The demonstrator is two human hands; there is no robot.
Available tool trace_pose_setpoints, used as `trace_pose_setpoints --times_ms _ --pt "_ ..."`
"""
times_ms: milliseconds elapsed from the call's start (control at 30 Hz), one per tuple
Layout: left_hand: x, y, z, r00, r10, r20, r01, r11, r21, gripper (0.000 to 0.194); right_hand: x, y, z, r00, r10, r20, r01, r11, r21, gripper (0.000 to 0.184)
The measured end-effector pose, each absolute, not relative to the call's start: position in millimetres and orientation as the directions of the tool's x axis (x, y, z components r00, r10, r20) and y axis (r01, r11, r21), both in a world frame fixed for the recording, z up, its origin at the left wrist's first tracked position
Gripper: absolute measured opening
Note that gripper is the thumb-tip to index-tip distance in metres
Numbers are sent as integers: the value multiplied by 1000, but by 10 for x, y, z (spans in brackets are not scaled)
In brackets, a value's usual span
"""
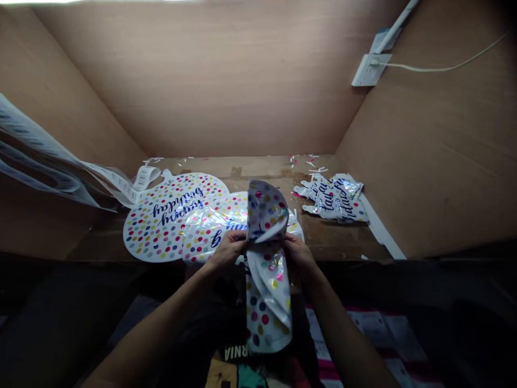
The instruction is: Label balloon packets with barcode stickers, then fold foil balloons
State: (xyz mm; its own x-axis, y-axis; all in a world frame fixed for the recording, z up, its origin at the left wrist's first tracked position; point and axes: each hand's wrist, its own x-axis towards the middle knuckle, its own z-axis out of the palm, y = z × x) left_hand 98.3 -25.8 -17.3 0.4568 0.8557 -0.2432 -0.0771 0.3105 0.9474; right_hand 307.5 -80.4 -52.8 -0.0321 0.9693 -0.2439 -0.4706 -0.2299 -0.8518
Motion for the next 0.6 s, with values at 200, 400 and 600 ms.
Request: trace_pose_setpoints --times_ms 200,400,600 --pt "656 -333 -78 425 842 -332 -266 467 843 34 2846 -716 -597 156 978 -141 -333 -83 -939 5" --pt "270 -653 -169 600 701 -385 48 448 893 42 2631 -731 -381 190 981 -36 -188 1 -982 17" --pt "178 -796 -363 459 833 -308 -138 409 902 46 2335 -1080 -286 -154 951 -268 -270 -302 -914 51"
